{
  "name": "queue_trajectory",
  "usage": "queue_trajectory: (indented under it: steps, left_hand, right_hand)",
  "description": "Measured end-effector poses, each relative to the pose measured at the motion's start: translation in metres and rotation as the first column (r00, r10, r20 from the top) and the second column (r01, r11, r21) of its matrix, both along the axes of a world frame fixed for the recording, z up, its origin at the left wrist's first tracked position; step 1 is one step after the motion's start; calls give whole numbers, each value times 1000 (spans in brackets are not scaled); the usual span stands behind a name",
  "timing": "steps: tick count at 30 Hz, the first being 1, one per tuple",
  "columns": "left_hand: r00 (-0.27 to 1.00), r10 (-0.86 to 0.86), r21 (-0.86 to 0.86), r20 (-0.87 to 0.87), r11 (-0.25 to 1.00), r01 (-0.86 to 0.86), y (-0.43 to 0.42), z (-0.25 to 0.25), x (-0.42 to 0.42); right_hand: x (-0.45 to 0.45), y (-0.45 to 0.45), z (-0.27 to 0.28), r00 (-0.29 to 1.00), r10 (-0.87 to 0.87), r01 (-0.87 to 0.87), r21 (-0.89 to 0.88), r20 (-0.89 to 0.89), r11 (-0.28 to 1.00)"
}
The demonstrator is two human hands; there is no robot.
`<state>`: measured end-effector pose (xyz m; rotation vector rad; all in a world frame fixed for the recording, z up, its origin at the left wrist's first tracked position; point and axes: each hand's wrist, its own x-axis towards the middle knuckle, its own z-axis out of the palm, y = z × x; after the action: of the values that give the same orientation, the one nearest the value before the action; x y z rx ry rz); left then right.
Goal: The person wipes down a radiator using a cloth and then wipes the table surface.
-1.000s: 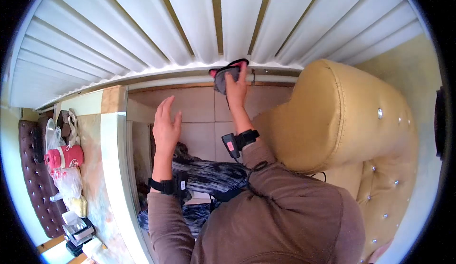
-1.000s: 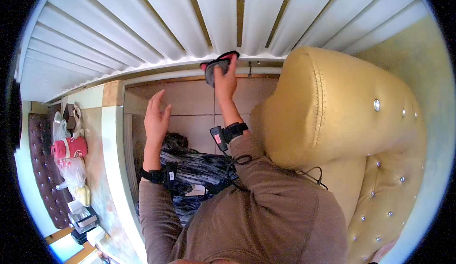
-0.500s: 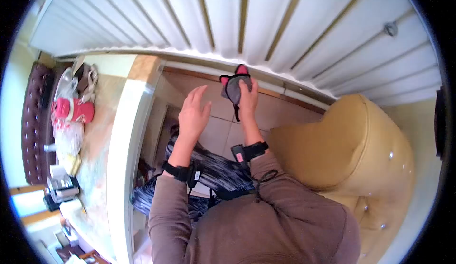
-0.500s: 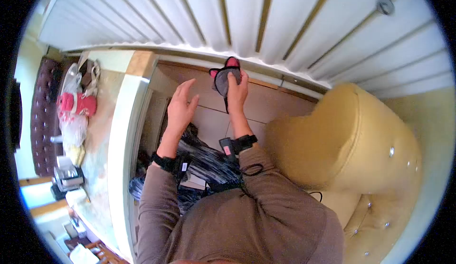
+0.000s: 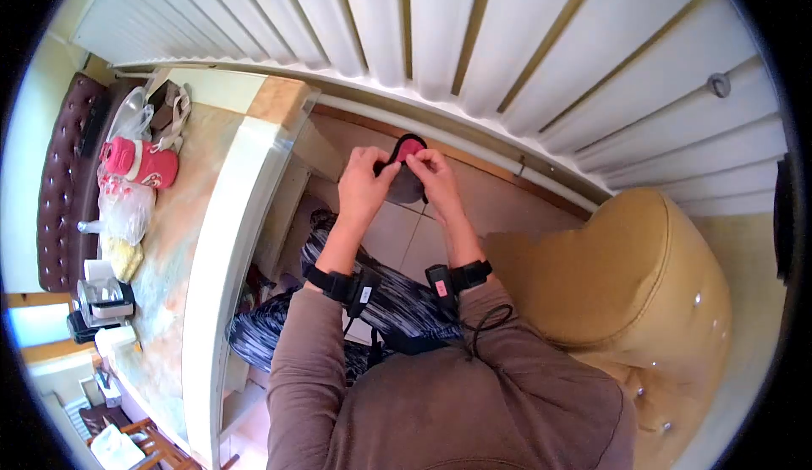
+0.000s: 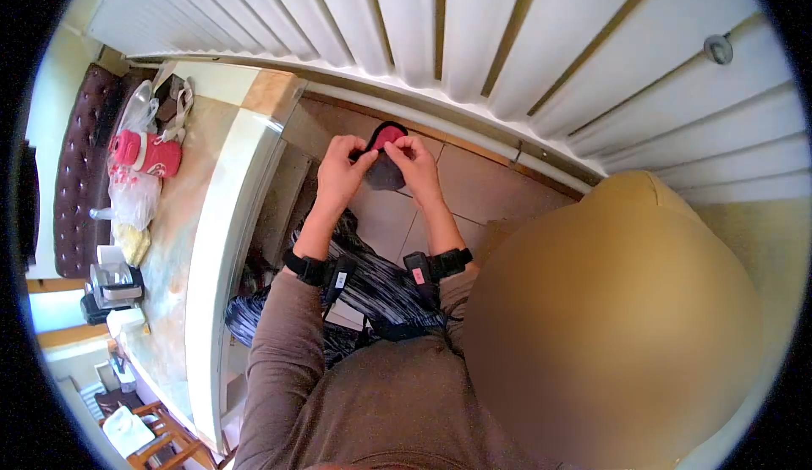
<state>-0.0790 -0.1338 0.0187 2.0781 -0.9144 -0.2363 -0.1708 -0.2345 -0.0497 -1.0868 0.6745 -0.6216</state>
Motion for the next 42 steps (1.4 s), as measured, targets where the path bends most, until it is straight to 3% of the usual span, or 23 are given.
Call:
queue_trajectory:
  steps: [1,3,4,5,6,7,9,13,15,18,19,22,24,26,27,28,29,30,33,36,38,40,42]
  left_hand:
    - [980,8,-120,196,993,16,-4,-15,5]
    - [994,97,48,48,994,-99,-5,15,1]
    - [999,40,-25,12,999,-40,-8,21,-3]
    - [989,-59,-50,136,997,67,-8,26,-2]
    - [985,-30,3,167,1000,30,-14,29,-9]
    - [974,-90,-120,210,986,117,-16,28,-9]
    - [928,-191,10,319,980,198,-13,44,-8]
    - [968,-115,-69,222,989,133,-14,33,-7]
    - [969,-184,18,166,983,184,-7,22,-4]
    - [962,-225,136,156,969,204,-10,-1,-4]
    - [961,-188,104,204,980,170,-12,-8,-7]
    - [1000,7,-44,22,999,-6,-10,4,-7]
    - [980,5,-204,197,978,36,-11,3,10]
    - [939,-35,-153,342,984,92,-14,-3,18]
    - [947,-95,-113,308,984,135,-15,-5,22]
    - [982,-170,-79,-86,983,163,-14,6,17]
    - [982,-130,-12,-139,992,129,-14,8,13]
    - [989,-145,62,32,988,142,-16,15,12]
    - [974,-208,-65,86,975,213,-18,24,4]
    - [837,-402,44,372,908,417,-18,43,-4]
    - [831,-414,78,371,906,417,-15,44,-3]
    - [811,-480,202,336,877,435,-8,44,4]
    - [838,-388,38,384,913,405,-3,24,14]
  right_hand:
    - [1,-1,-6,993,6,-24,-147,-120,989]
    - [10,-1,15,956,90,-175,-297,-279,939]
    - [5,-5,2,994,66,-89,-292,-89,952]
    - [4,-1,26,996,50,-76,-432,-71,899]
    - [-2,-5,19,995,103,-100,-359,-10,928]
    - [-7,-10,12,988,148,-128,-282,53,951]
    - [-10,-11,10,995,70,-83,-194,-70,977]
    - [-17,-36,-37,1000,15,-19,-241,-17,970]
    - [-19,-35,-21,967,-246,254,-346,68,903]
    - [-21,-30,27,946,-323,282,-406,-34,869]
    - [-23,-37,18,955,-284,185,-579,-84,794]
    - [-34,-25,41,908,-42,-190,-500,-417,845]
    - [-36,-24,34,909,186,-293,-253,-373,922]
    - [-43,-10,63,856,369,-388,23,-361,922]
    - [-39,-11,55,880,345,-416,-178,-325,892]
    - [-33,-9,33,947,287,-320,-449,-143,834]
    - [-33,-9,47,927,340,-375,-446,-158,813]
    - [-33,-12,48,938,308,-348,-445,-161,825]
    - [-30,-14,51,972,222,-161,-466,78,870]
    - [-31,-16,61,964,256,-177,-559,65,810]
    - [-28,-14,48,909,382,-289,-404,170,868]
    - [-24,-12,25,933,355,-352,-317,-49,881]
    - [-23,-10,15,906,400,-424,-260,-141,868]
